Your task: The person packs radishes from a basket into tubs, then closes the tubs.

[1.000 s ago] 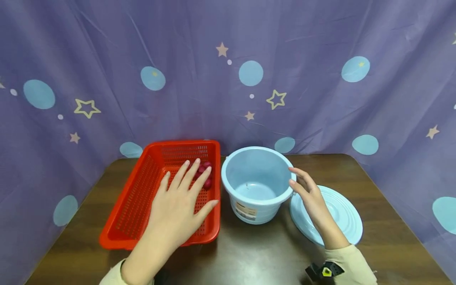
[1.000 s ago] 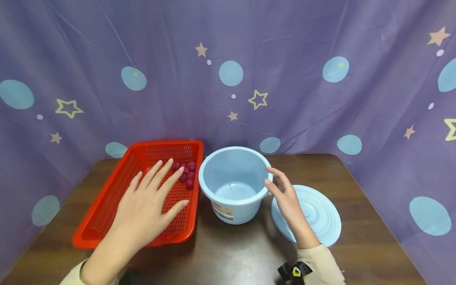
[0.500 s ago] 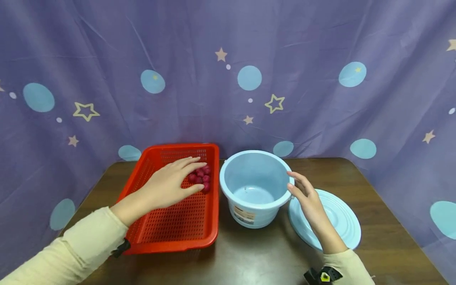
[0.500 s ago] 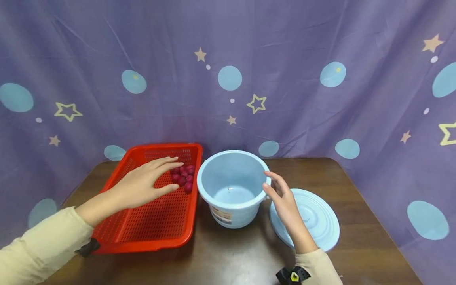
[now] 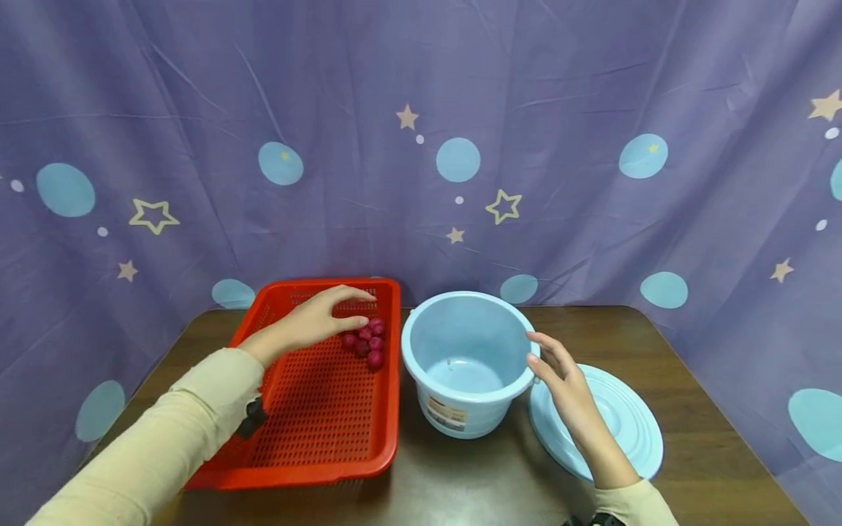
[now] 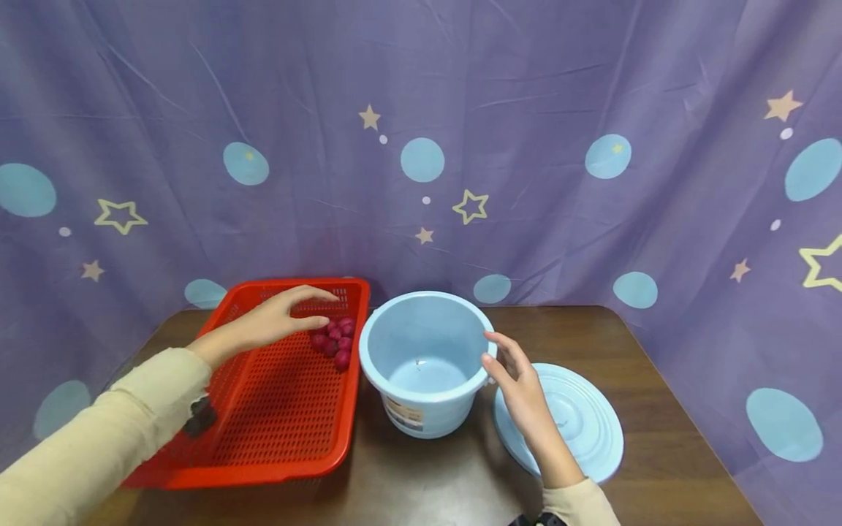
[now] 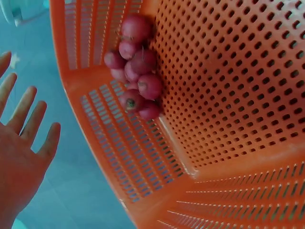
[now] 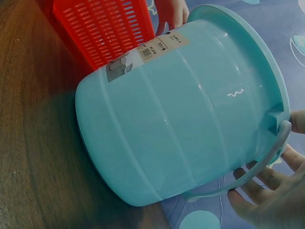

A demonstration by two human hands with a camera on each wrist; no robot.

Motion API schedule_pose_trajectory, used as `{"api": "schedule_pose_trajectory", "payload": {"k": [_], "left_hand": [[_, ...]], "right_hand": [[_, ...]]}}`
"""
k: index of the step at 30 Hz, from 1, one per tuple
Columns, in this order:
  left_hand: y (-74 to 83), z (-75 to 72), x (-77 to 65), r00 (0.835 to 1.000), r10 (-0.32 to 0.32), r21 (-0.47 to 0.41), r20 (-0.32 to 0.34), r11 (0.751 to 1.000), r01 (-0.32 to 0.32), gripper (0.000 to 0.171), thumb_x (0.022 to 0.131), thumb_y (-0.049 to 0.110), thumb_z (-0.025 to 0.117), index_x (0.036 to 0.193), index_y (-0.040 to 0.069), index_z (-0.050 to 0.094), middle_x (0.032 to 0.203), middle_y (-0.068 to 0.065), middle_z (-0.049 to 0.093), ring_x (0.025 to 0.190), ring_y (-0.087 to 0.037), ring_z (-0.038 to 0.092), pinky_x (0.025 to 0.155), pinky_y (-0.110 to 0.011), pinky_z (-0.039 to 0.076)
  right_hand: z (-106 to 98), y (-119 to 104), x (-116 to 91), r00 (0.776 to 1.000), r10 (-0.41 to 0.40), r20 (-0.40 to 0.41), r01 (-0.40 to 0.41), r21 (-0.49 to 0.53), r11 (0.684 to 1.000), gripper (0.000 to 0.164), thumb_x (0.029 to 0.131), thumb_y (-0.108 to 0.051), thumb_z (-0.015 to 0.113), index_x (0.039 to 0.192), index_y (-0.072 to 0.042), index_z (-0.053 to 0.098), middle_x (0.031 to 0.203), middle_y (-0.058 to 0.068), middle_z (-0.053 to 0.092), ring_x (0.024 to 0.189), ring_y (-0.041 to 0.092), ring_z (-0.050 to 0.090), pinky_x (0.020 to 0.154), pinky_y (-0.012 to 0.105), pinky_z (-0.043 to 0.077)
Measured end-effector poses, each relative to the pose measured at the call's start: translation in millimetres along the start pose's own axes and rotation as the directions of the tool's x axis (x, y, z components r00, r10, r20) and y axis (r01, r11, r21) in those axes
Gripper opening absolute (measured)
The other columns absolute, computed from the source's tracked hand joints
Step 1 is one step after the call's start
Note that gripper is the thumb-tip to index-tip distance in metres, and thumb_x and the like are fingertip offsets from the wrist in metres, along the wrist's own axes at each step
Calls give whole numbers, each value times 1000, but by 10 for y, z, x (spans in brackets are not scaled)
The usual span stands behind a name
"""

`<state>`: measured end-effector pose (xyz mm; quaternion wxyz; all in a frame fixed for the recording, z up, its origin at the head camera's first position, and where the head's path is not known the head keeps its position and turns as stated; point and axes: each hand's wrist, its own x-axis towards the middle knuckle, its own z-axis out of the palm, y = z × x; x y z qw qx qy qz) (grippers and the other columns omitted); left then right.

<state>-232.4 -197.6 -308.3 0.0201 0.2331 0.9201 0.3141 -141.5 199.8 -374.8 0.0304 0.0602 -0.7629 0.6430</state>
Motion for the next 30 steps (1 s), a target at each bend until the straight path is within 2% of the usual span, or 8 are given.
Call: {"api": "schedule_pose_trajectory", "payload": {"k": [3,9,15,22,30], "left_hand": [[-120,21,66,1000,-29,-53,-3,998,29,43,93,30,71,132,14,61,136,-10,56,131,-32,46,108,-56,32],[-356,50,153,996,-90,-3,-15,996,90,40,93,32,70,127,12,64,132,-12,56,126,-34,49,104,-56,37],[-545,99,228,992,-126,-9,-17,992,126,36,94,25,70,125,7,64,130,-16,56,121,-37,51,98,-55,41],[-687,180,262,984,-175,-21,-45,984,174,34,93,22,70,120,3,65,130,-20,57,121,-40,52,97,-55,41],[-816,295,274,970,-236,-52,-54,971,233,37,93,22,69,123,1,61,132,-24,56,122,-42,51,100,-55,39]], "right_hand": [[-3,14,-4,1000,2,-4,-2,-3,1000,45,103,-31,54,144,-16,46,155,16,33,145,34,24,112,62,18],[-12,26,13,1000,-6,-9,6,4,1000,45,102,-30,55,144,-16,46,154,14,35,145,32,25,112,60,20],[-2,44,22,1000,-8,-12,8,6,1000,45,102,-30,55,144,-14,46,156,14,33,146,35,23,112,62,19],[5,58,42,999,-29,-25,29,-6,1000,45,102,-29,55,143,-12,46,154,15,35,144,35,27,112,60,22],[4,52,43,999,-38,-32,37,-2,999,45,102,-26,56,143,-10,46,152,14,39,141,31,32,110,54,26]]}}
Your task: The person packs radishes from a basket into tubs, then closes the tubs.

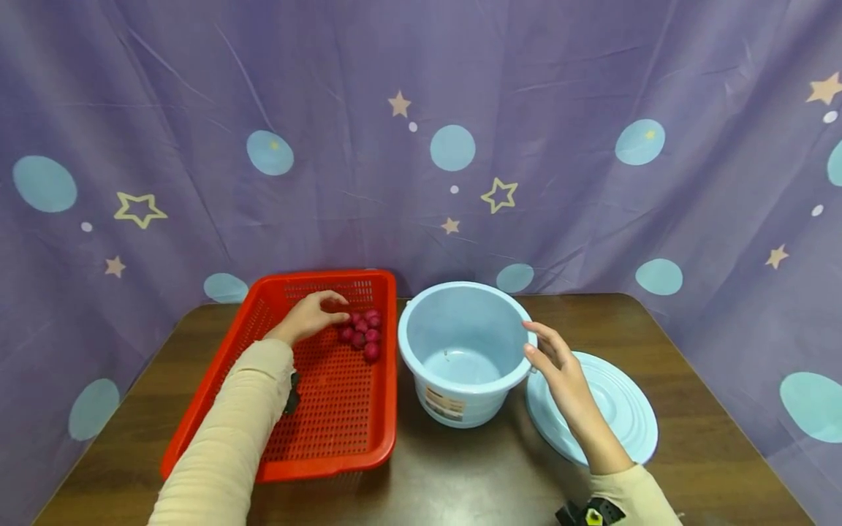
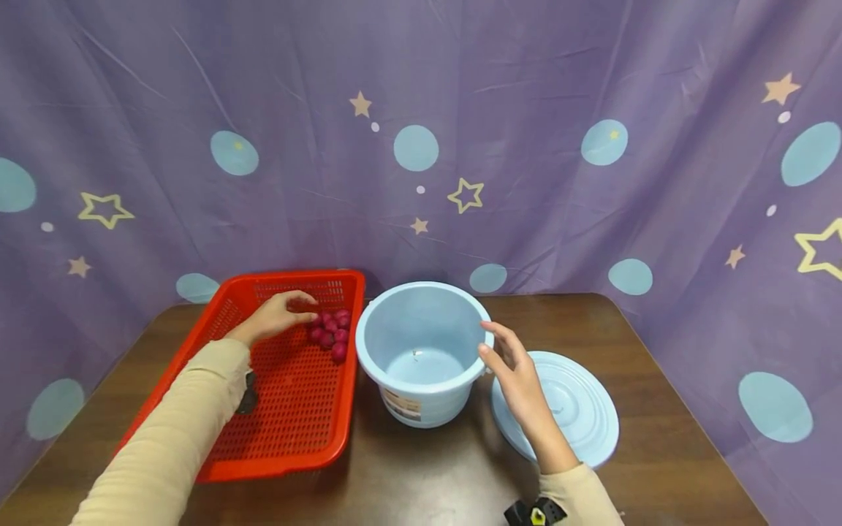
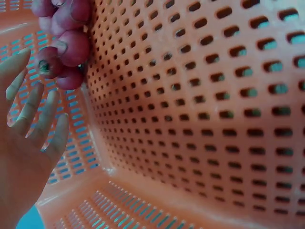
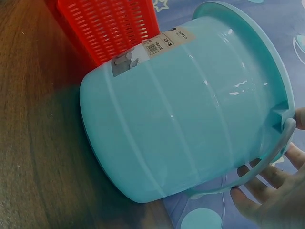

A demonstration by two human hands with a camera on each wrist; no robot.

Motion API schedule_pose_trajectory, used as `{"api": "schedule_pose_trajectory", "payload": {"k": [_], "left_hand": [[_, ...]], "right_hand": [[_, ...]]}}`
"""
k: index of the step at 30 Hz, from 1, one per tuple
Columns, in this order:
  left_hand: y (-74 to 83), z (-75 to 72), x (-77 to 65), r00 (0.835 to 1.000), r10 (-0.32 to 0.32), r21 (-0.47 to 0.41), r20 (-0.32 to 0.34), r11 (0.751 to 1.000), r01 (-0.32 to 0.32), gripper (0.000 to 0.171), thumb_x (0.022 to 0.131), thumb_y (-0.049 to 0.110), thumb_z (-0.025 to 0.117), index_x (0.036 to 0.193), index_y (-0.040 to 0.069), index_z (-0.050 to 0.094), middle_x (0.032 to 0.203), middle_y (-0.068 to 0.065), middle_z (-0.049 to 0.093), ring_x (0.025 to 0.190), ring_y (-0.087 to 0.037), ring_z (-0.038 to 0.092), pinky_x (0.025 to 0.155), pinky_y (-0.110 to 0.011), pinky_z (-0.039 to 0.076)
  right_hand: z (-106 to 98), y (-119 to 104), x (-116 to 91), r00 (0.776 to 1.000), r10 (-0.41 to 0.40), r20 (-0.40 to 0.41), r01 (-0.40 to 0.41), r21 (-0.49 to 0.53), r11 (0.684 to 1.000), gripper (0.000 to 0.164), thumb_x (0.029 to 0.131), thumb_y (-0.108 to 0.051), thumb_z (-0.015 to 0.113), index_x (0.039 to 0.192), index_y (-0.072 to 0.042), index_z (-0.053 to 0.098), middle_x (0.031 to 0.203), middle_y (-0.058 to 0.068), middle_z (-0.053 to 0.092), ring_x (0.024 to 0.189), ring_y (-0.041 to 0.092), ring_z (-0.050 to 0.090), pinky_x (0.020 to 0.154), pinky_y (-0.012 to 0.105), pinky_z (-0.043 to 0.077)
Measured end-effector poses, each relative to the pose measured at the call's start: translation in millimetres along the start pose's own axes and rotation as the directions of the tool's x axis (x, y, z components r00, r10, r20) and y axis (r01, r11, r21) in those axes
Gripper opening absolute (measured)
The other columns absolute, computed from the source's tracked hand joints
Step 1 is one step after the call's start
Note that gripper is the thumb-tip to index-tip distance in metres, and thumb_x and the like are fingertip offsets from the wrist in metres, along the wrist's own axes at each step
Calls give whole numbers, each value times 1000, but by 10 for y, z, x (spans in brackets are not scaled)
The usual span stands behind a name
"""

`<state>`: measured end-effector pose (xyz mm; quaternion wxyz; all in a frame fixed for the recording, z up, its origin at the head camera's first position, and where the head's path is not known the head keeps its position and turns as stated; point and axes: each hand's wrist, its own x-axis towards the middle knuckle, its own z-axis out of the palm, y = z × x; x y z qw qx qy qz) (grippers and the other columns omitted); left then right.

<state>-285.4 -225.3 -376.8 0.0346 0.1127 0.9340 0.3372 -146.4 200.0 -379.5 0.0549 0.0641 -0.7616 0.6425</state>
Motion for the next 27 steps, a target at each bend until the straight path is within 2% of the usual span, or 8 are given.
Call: {"api": "schedule_pose_trajectory", "payload": {"k": [5,10,18,20,23,27], "left_hand": [[-36,85,37,1000,-17,-28,-14,999,17,35,90,19,72,118,0,62,115,-22,63,108,-38,56,92,-49,43],[-62,152,69,999,-32,-22,-35,999,32,31,88,13,74,112,0,60,104,-19,61,96,-33,56,84,-44,43],[-54,125,85,999,-4,-55,-54,998,1,28,87,6,73,111,-1,59,102,-19,61,94,-32,56,84,-42,42],[-47,94,81,999,-1,-58,-48,998,-2,28,88,7,72,112,0,59,103,-19,61,94,-31,56,84,-42,42],[-25,41,63,999,-2,-37,-33,999,0,29,89,9,71,114,2,59,109,-19,62,96,-31,56,85,-43,42],[31,-27,12,1000,9,-12,-2,1000,-9,30,91,12,70,117,3,59,118,-20,61,100,-32,60,87,-46,45]], "right_hand": [[3,-7,-3,1000,5,1,-5,-4,1000,45,102,-27,56,143,-10,46,152,14,39,141,30,32,109,53,27],[-4,-1,-1,1000,4,-3,-4,-13,1000,45,102,-28,56,143,-11,47,152,13,39,141,30,31,109,54,27],[-1,-28,32,1000,-9,-6,9,-45,999,44,103,-28,55,143,-12,47,151,8,41,139,24,35,98,31,36],[-1,-35,35,1000,-8,-4,8,-45,999,44,103,-28,55,143,-12,47,151,8,41,139,24,35,97,29,36],[-5,-32,33,1000,-4,-3,4,-40,999,44,103,-28,55,143,-12,47,152,8,40,141,25,33,101,34,35],[-8,-6,32,1000,-3,2,3,-30,1000,45,103,-27,55,144,-10,46,153,10,37,144,29,28,110,51,28]]}}
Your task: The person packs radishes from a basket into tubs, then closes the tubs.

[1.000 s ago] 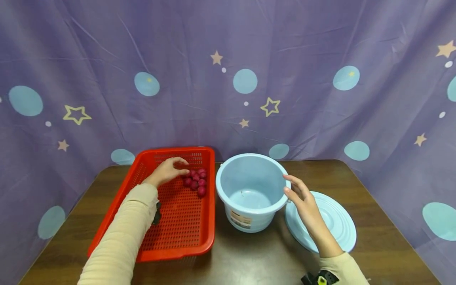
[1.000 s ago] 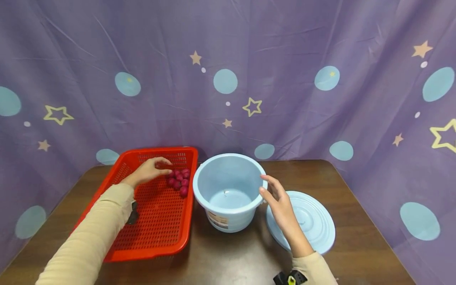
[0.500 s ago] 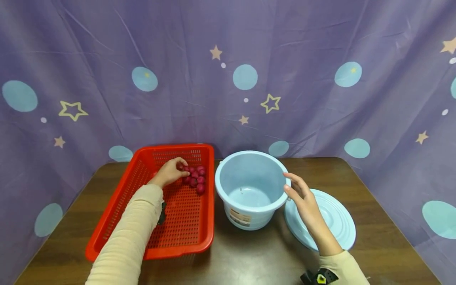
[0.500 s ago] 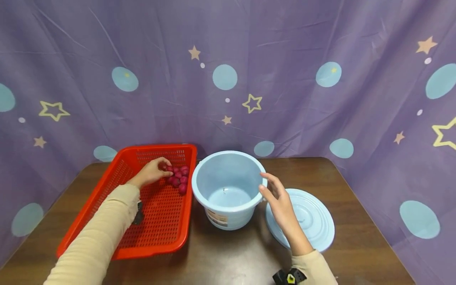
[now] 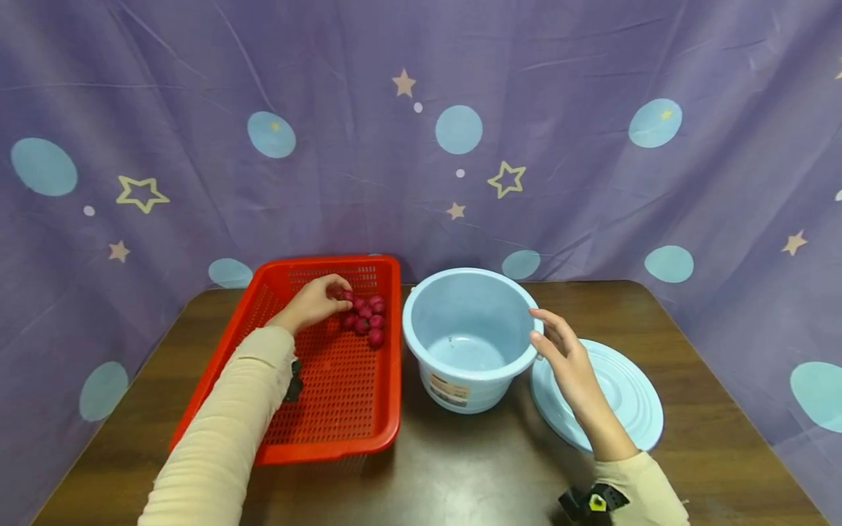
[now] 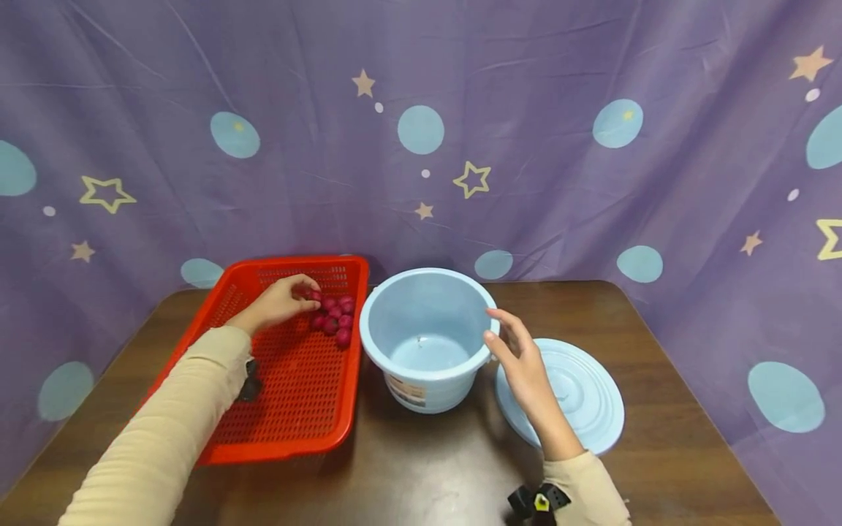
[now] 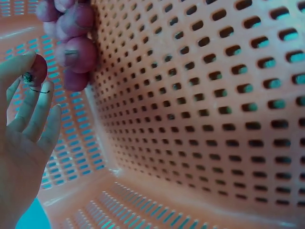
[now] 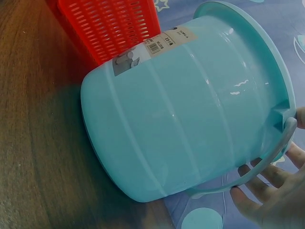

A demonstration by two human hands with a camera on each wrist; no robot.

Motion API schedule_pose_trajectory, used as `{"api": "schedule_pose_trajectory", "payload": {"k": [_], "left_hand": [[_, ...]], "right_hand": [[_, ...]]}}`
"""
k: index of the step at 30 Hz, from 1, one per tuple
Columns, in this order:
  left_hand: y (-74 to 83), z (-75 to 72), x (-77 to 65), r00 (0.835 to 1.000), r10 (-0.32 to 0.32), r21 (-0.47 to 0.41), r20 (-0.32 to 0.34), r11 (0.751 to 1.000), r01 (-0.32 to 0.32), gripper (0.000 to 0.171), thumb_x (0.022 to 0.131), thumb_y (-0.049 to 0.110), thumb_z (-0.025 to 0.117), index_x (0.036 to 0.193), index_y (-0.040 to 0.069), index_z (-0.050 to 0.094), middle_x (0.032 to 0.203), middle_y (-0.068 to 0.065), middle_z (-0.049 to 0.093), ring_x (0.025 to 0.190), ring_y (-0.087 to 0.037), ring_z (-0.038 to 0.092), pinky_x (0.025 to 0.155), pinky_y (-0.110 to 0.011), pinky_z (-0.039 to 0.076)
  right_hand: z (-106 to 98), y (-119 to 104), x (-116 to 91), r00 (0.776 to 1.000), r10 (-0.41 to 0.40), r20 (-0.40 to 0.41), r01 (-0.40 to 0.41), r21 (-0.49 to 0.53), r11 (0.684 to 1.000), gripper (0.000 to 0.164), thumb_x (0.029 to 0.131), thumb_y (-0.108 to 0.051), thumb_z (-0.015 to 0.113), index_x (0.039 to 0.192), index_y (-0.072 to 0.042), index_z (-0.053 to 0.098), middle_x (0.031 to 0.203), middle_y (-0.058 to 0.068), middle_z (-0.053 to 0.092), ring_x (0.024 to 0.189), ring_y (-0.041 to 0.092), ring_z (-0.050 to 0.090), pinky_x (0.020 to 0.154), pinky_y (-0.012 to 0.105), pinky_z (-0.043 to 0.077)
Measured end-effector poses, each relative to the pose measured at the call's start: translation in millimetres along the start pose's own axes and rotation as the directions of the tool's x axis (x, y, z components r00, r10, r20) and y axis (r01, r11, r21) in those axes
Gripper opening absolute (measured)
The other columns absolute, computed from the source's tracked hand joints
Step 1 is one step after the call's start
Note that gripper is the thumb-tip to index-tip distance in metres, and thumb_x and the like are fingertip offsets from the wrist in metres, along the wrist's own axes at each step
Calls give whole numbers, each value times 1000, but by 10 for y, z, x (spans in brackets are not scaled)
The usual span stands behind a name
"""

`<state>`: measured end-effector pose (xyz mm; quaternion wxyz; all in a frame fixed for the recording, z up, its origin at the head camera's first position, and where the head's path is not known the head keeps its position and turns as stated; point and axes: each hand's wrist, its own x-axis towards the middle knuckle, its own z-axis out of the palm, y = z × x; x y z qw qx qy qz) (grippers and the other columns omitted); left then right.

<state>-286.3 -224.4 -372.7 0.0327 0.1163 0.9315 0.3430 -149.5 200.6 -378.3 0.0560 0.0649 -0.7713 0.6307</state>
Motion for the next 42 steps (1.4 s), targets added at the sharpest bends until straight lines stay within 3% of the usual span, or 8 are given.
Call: {"api": "schedule_pose_trajectory", "payload": {"k": [11,17,23,26,31,37,42], "left_hand": [[229,-135,-117,996,79,6,33,997,-79,32,92,19,72,119,6,61,111,-12,62,90,-27,59,77,-40,46],[407,-205,-163,994,104,42,44,993,-106,32,92,26,72,119,10,62,106,-7,63,90,-26,59,76,-40,47],[612,-197,-233,982,188,64,26,980,-189,28,90,26,74,113,14,64,103,-3,65,92,-21,61,82,-40,46],[712,-211,-271,974,227,47,12,973,-227,26,89,24,75,111,15,64,102,-2,66,92,-20,62,85,-41,46],[892,-229,-322,962,272,4,8,962,-272,27,90,30,74,113,19,64,105,1,66,96,-18,61,89,-42,46],[1169,-235,-380,945,328,-51,3,944,-327,29,91,33,73,116,21,64,105,3,66,96,-16,60,89,-42,47],[1338,-163,-420,935,353,-36,30,935,-352,25,90,32,74,113,26,65,99,4,66,91,-13,60,79,-38,48]], "right_hand": [[-11,5,1,1000,-15,3,15,13,1000,45,103,-27,55,143,-10,46,152,12,39,143,31,29,112,57,23],[-8,1,-2,1000,-19,-8,19,-1,1000,43,103,-26,54,143,-10,46,150,11,42,139,26,36,105,44,33],[-17,13,-15,999,-34,7,34,-10,999,44,103,-27,53,143,-11,46,152,12,39,142,30,32,109,53,28],[-5,12,-7,999,-35,11,35,-7,999,44,104,-28,53,144,-12,46,152,10,40,141,27,34,107,44,33],[10,14,-18,1000,-24,-3,24,1,1000,42,103,-25,53,143,-12,47,147,9,45,126,19,43,91,22,40],[18,10,-15,999,-40,-6,40,11,999,42,103,-23,53,143,-11,48,147,9,46,126,17,43,89,20,41],[14,15,0,999,-51,-1,51,5,999,41,104,-23,53,143,-11,48,149,8,43,135,22,40,91,19,40]]}}
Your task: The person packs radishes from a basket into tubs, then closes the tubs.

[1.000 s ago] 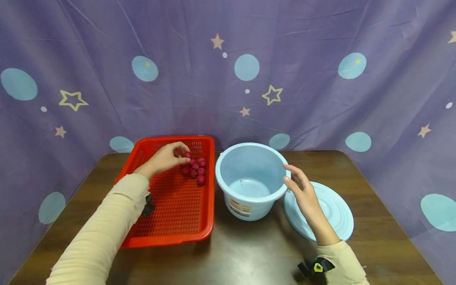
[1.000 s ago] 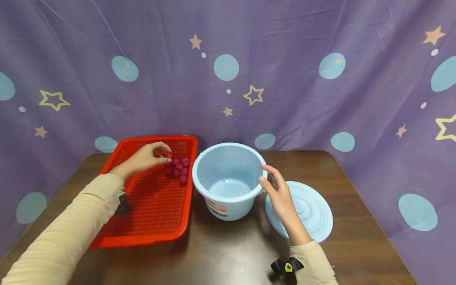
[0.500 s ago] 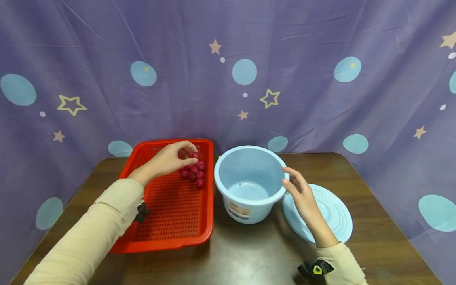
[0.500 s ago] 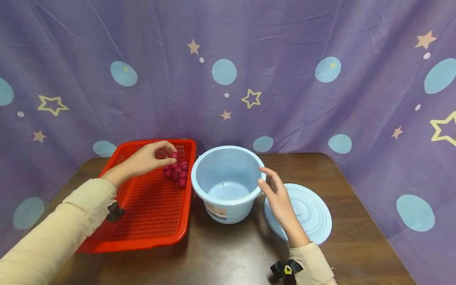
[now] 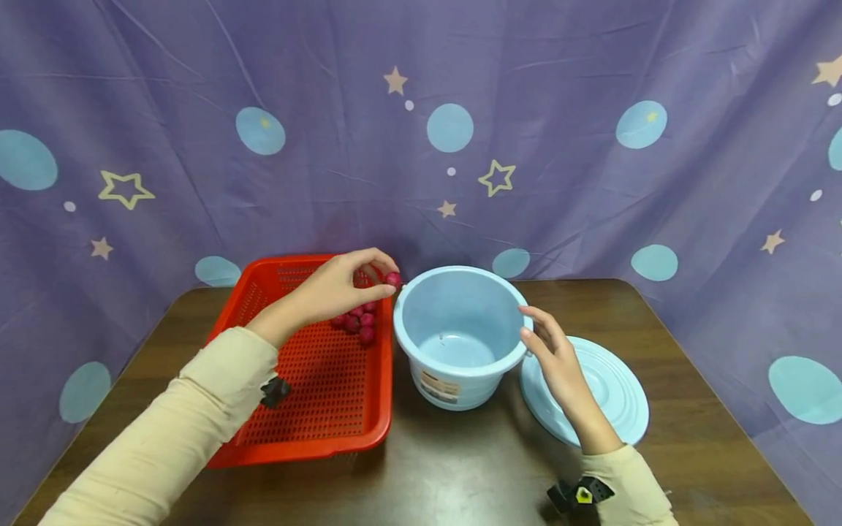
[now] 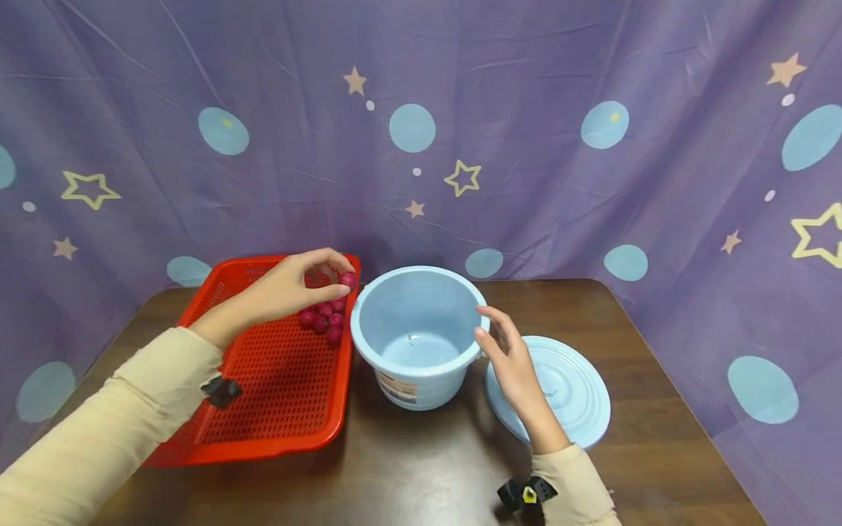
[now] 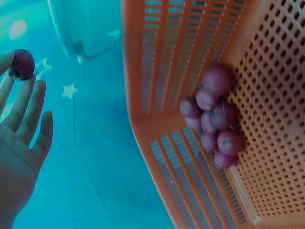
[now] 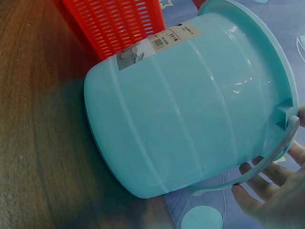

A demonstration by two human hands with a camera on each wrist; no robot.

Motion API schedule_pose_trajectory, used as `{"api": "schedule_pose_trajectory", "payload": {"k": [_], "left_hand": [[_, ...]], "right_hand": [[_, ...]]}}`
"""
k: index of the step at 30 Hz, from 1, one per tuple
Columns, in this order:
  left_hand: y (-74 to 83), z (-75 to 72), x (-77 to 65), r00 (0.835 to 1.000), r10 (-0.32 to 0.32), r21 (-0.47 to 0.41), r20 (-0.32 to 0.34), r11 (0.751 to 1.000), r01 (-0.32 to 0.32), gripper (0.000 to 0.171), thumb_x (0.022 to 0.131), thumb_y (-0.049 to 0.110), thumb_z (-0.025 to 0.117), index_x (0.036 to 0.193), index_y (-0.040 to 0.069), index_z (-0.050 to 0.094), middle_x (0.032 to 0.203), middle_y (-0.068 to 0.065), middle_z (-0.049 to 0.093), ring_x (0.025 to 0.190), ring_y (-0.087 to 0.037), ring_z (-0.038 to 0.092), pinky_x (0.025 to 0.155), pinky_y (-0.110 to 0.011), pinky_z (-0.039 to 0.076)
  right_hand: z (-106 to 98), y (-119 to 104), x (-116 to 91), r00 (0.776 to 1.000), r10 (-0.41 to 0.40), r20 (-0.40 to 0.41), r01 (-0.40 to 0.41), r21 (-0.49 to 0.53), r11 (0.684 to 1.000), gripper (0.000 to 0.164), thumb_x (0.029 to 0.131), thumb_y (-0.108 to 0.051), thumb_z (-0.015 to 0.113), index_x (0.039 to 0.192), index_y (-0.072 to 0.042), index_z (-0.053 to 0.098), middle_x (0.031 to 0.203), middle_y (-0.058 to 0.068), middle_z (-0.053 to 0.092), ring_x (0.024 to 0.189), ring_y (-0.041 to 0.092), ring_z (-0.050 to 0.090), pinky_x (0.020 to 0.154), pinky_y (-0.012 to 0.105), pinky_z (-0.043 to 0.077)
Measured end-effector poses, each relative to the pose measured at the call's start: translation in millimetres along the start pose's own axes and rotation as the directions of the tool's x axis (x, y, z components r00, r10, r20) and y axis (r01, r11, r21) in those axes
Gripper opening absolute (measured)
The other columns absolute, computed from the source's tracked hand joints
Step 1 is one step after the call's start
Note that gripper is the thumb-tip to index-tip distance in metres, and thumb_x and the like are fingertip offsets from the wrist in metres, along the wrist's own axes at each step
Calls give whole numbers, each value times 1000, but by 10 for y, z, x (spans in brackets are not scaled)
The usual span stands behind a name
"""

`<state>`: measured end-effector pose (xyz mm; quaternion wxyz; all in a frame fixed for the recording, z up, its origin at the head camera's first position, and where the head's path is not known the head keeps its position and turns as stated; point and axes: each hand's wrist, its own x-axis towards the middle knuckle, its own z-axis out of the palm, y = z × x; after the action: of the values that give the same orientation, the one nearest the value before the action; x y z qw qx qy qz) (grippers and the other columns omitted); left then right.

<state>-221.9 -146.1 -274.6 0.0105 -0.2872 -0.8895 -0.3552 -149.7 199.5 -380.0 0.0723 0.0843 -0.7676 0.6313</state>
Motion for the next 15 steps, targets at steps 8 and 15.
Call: {"api": "schedule_pose_trajectory", "payload": {"k": [8,15], "left_hand": [[153,159,47,998,24,58,63,998,-27,24,87,31,77,109,30,67,99,11,65,93,-13,60,80,-39,49],[128,260,81,993,82,251,87,963,-102,27,84,32,79,110,27,71,101,8,66,95,-18,58,80,-35,47]], "right_hand": [[-7,0,12,1000,-6,2,6,-8,1000,41,104,-23,52,143,-11,48,150,8,42,139,24,36,92,20,39],[-5,3,12,1000,-5,-1,5,-9,1000,41,104,-24,52,143,-11,48,151,8,42,140,25,36,91,19,40]]}}
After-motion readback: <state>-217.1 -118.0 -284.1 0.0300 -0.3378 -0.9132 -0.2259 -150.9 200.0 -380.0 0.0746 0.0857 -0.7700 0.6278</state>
